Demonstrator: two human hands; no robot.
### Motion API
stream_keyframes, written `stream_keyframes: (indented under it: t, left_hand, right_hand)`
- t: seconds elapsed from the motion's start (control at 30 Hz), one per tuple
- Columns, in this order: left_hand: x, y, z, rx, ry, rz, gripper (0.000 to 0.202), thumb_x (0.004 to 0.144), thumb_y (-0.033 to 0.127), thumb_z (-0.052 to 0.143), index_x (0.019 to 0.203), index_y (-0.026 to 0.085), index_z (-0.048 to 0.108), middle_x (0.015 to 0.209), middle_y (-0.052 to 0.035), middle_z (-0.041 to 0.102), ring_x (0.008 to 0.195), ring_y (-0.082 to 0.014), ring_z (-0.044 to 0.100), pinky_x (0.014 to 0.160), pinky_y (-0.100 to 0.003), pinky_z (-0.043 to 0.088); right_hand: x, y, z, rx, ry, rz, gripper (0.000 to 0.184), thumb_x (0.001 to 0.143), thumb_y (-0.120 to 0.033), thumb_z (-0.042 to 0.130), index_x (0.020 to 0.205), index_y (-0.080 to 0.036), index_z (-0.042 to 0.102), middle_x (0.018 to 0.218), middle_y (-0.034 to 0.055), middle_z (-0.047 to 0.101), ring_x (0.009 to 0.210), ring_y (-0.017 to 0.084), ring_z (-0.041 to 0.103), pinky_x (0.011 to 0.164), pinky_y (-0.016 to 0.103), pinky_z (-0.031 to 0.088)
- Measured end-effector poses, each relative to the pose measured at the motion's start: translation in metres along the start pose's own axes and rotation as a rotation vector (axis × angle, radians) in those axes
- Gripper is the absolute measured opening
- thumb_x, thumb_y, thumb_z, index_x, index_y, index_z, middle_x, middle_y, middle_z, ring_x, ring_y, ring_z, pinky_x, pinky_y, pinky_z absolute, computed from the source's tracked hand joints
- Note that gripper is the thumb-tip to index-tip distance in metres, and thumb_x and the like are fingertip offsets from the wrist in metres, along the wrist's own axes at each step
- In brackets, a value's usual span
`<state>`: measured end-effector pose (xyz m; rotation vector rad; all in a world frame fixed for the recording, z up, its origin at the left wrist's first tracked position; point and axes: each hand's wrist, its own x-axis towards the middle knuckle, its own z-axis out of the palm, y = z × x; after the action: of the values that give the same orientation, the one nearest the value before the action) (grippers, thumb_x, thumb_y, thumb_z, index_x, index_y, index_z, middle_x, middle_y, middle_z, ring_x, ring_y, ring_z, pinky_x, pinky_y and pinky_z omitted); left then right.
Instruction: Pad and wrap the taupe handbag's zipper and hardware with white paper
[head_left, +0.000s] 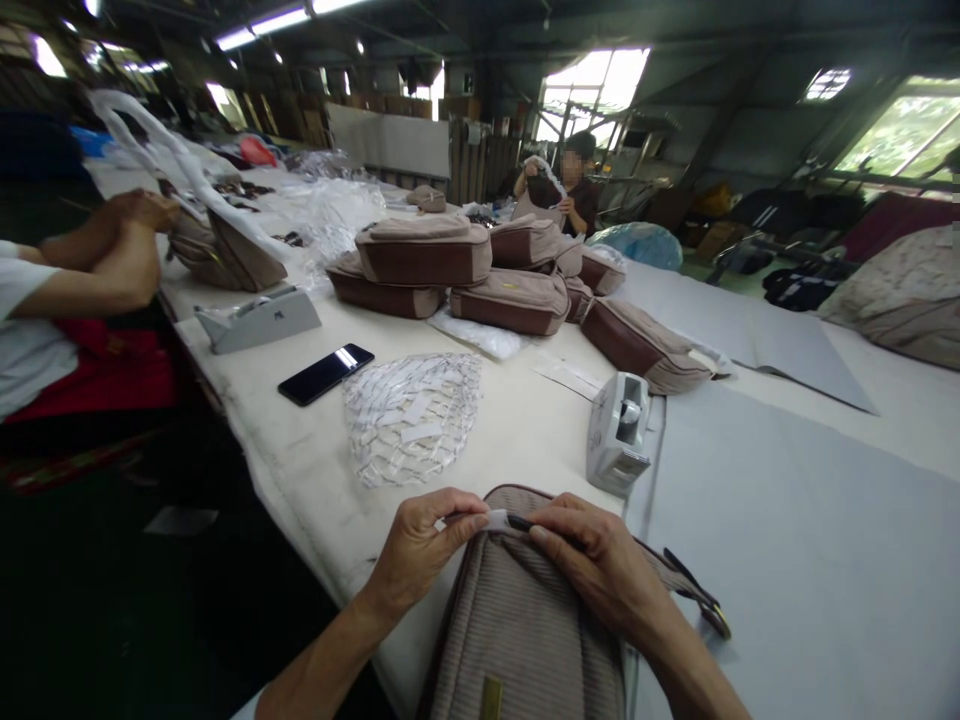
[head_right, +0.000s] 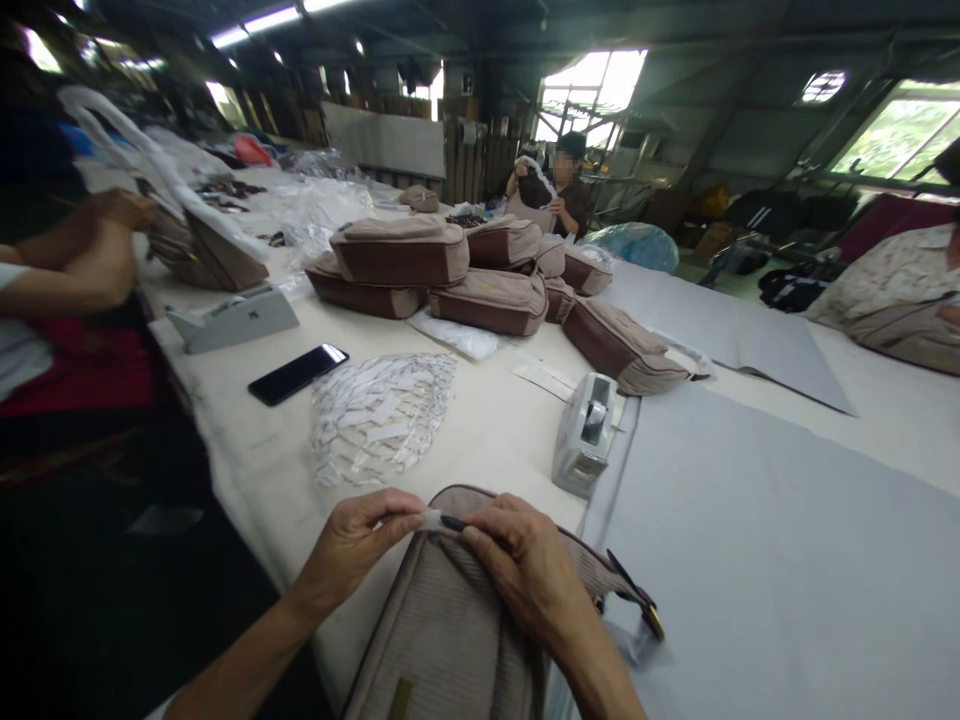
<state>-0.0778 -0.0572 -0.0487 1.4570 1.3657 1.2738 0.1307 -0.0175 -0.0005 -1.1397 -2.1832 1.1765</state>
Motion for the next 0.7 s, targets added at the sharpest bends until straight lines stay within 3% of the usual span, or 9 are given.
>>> stream_keyframes:
  t: [0.17,0.37,0.7]
  left_hand:
    - [0.0002,0.0036,-0.0008,0.128,0.072,0.11,0.009,0.081,0.025,0.064,0.081,0.019,0.07,0.08,-0.0017,0.072,0.076,-0.0152,0.065,0.073,-0.022,0.049]
    - [-0.0023,0.0081,-0.0022,0.14,0.011,0.206,0.006,0.082,0.021,0.064,0.082,0.019,0.069,0.081,-0.0016,0.072,0.077,-0.0141,0.066,0.073,-0.02,0.049]
    - [-0.0076,0.0063,-0.0064,0.204,0.011,0.255,0.007,0.083,0.02,0.063,0.085,0.02,0.069,0.082,-0.0014,0.071,0.078,-0.0141,0.066,0.074,-0.021,0.05]
  right_hand:
    - [-0.0007,-0.0011,0.0001,-0.009,0.002,-0.005,0.02,0.091,-0.029,0.051,0.088,-0.024,0.07,0.081,0.0009,0.06,0.078,0.015,0.058,0.07,0.024,0.042]
    - [-0.0033,0.0003,0.0002,-0.028,0.006,-0.01,0.022,0.09,-0.028,0.051,0.08,-0.022,0.069,0.078,0.0012,0.06,0.077,0.015,0.057,0.068,0.025,0.042]
    - [-0.0057,-0.0011,0.0002,-0.049,0.03,-0.022,0.021,0.091,-0.028,0.05,0.088,-0.023,0.071,0.08,0.0014,0.06,0.077,0.015,0.056,0.069,0.026,0.041]
